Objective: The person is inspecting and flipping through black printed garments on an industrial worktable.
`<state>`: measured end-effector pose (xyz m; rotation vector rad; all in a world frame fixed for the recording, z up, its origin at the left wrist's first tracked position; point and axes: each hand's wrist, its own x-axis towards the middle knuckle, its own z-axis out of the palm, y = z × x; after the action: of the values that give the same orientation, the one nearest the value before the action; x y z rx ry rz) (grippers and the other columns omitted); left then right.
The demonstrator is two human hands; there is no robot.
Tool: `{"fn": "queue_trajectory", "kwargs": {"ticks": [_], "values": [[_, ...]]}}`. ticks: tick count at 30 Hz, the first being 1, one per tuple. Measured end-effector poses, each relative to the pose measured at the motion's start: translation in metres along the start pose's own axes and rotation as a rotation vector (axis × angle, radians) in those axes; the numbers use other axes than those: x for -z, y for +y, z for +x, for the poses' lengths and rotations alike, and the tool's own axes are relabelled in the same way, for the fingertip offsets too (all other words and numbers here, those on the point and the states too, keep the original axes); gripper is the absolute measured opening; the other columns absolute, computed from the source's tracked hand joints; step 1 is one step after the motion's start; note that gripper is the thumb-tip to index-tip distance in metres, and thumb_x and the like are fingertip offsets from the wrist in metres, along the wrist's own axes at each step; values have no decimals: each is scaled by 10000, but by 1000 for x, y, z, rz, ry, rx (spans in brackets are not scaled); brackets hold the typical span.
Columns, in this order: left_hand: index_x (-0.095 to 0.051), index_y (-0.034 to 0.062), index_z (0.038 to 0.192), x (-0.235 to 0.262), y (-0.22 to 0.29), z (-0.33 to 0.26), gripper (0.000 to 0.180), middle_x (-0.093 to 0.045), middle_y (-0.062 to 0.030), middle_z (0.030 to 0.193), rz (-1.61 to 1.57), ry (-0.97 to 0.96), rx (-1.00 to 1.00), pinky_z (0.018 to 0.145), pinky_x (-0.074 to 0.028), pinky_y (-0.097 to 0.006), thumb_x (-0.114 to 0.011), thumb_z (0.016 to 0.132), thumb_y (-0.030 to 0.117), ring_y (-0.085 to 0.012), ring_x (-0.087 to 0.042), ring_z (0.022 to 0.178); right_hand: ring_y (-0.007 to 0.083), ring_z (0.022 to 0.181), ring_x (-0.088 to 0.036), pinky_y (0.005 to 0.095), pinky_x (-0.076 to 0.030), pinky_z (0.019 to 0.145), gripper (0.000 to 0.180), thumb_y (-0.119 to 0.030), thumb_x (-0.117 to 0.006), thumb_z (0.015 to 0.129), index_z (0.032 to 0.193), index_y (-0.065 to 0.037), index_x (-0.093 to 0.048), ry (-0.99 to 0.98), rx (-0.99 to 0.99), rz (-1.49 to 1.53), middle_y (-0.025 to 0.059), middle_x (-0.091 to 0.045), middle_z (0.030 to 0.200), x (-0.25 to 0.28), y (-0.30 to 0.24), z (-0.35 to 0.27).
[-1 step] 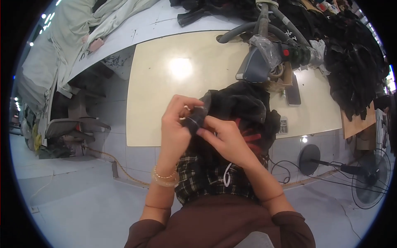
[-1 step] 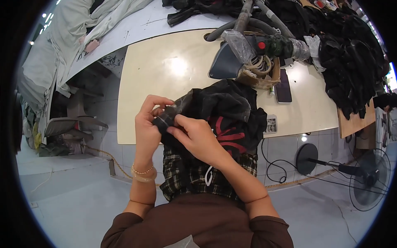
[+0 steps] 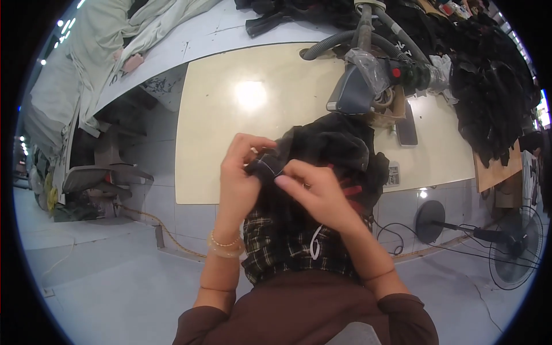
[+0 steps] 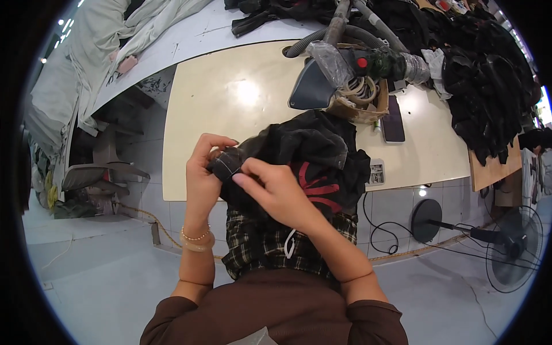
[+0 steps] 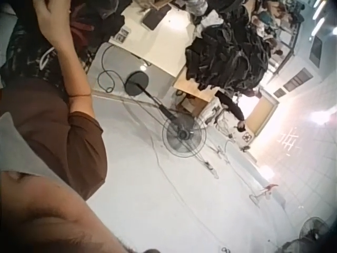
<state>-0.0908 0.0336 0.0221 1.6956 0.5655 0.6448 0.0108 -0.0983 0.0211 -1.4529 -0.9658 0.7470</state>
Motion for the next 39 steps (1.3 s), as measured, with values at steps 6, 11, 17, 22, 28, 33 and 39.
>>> {"fn": "queue_trajectory", "kwargs": {"ticks": [6,11,17,22,28,33,39], "values": [[-644,41,941,32,-103,-23,400,-533,-97,885,584,248,-77,656,-444,-296,-500,645,-186,-231,-536,775,95,584,-475,261,-387,531,258,-200,-587,920,739,-22,-537,-94,349,719,-3,-493,653,63,-40,-44],[-660,35,916,102,-118,-18,217,-546,-70,920,817,705,-162,733,-466,-297,-578,745,-73,-205,-559,857,133,617,-542,357,-476,580,410,-312,-575,931,612,-104,-423,16,594,731,19,-539,661,135,-48,-101],[-644,-21,993,152,-76,1,143,-649,-71,951,109,757,26,765,-497,-260,-545,891,-6,-144,-616,833,98,639,-485,257,-397,603,133,-83,-574,766,659,-38,-509,844,245,-130,5,-535,664,124,-36,-110],[-672,-52,997,54,-35,2,202,-673,-64,885,-145,147,337,757,-498,-244,-568,843,28,-116,-615,814,292,792,-607,354,-479,725,207,-175,-636,873,938,21,-633,321,-439,-791,157,-611,857,134,43,-108],[-653,-62,977,-30,16,14,176,-669,-33,876,-229,-400,350,720,-481,-203,-558,859,27,-74,-599,779,212,1025,-604,320,-460,899,524,-202,-731,813,1268,-34,-535,196,10,-229,101,-611,1180,53,10,-30],[-657,-56,1001,-31,28,30,180,-665,-31,882,-163,-446,311,716,-476,-200,-580,860,26,-66,-592,786,162,902,-638,286,-490,811,405,-91,-690,808,1194,-29,-585,177,-41,-34,76,-662,1020,58,5,-14],[-635,2,919,-39,11,25,169,-615,-7,793,100,-264,-53,615,-417,-199,-633,759,-54,-52,-515,672,151,777,-622,252,-494,694,217,56,-605,785,991,-11,-595,439,160,-296,78,-645,892,47,22,-10]]}}
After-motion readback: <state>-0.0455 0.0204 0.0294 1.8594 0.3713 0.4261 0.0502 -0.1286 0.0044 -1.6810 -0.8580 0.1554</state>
